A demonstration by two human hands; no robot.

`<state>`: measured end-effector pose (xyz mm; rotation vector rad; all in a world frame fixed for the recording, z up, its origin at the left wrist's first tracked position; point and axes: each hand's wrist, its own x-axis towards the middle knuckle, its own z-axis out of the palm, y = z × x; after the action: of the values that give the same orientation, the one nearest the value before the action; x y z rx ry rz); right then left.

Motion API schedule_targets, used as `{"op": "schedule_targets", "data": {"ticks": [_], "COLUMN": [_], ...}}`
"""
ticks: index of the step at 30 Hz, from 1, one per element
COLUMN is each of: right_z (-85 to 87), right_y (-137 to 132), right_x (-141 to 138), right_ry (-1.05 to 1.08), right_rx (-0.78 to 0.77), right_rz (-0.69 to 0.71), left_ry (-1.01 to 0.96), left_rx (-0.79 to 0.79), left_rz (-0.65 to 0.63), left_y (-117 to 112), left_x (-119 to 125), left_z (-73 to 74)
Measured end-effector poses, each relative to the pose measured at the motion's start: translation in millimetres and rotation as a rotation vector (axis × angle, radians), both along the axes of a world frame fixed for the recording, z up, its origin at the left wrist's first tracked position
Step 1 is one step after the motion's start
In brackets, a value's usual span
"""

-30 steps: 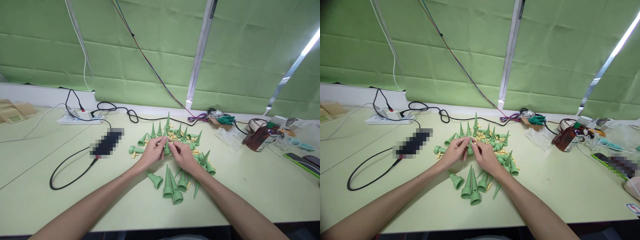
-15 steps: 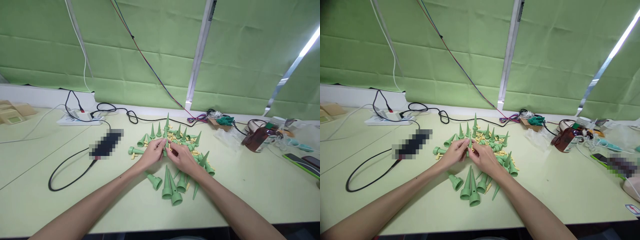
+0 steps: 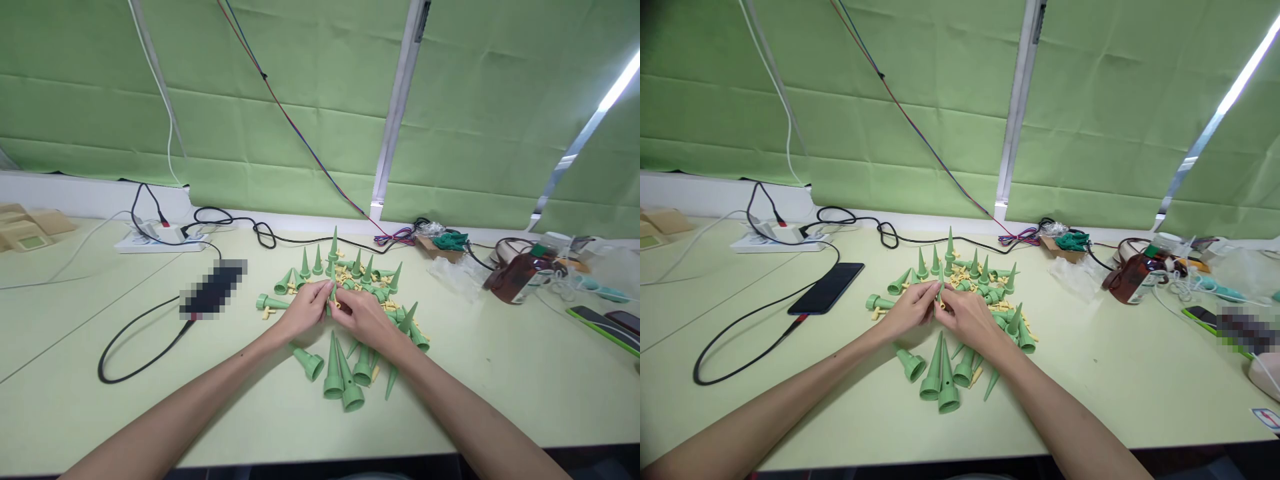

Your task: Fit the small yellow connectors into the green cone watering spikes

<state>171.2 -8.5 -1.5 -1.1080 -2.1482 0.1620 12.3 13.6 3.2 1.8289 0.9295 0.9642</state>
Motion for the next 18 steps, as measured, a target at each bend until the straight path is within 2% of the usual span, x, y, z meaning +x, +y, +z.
{"op": "schedule_targets", "data": {"ticks": [11,18], "right_z": [4.4,0.9], "right_y": [-2.2,-0.9], "right_x": [-1.0,-2.0], "right_ry": [-0.002,0.039], "right_rx": [-0.031,-0.045], "right_rz": [0.009,-0.005], "left_ry": [0.02,0.001], "left_rx": [0.011,0.015], "left_rz": [0.002,0.009], "left_y": [-0.8,-0.8], "left_x": [-0.8,0.3], "left_z": [0.7,-0.2]}}
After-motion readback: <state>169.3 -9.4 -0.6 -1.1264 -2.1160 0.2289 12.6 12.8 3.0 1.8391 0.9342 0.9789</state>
